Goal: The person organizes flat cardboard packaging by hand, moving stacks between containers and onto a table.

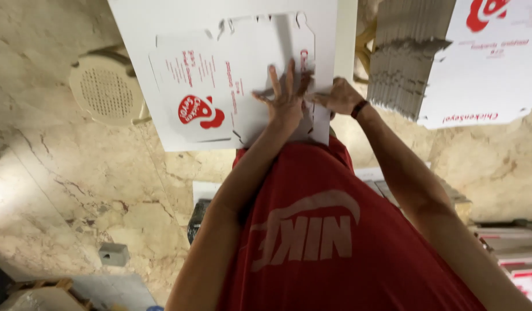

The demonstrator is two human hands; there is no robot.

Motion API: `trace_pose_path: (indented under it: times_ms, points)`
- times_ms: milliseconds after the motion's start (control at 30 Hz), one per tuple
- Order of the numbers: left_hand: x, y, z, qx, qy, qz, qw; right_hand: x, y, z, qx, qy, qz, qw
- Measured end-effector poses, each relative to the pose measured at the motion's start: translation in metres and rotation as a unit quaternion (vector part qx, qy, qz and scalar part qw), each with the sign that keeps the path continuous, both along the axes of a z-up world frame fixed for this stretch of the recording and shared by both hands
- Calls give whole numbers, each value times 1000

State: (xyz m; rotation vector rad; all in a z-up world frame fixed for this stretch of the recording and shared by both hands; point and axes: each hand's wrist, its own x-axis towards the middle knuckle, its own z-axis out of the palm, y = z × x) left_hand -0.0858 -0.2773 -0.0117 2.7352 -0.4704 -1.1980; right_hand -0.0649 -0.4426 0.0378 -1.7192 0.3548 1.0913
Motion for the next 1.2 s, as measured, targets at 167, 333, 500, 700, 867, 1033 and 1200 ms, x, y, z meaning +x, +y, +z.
trace_pose_path:
  times_ms: [167,333,500,700,867,1033,1200]
  points:
    - [-10,10,-12,-60,6,-8,998,-30,-7,-13,-77,194,87,974]
    - [-29,31,-28,-78,-77,-70,991,-120,-2,-42,74,273,-137,949]
    - [-33,14,-11,-14,-78,-101,992,-155,29,-60,114,187,-334,917]
    - [-33,1,8,44,-6,-71,996,-194,50,-85,-37,-32,-361,931]
    - [-34,4,-8,47,-14,-79,996,-185,68,-59,-17,-30,-467,884]
    - [-28,25,-11,-29,11,-115,993,-198,95,-87,0,38,-555,831]
    - [-17,31,-7,-12,-26,-188,982,-165,96,-63,-71,11,-554,829]
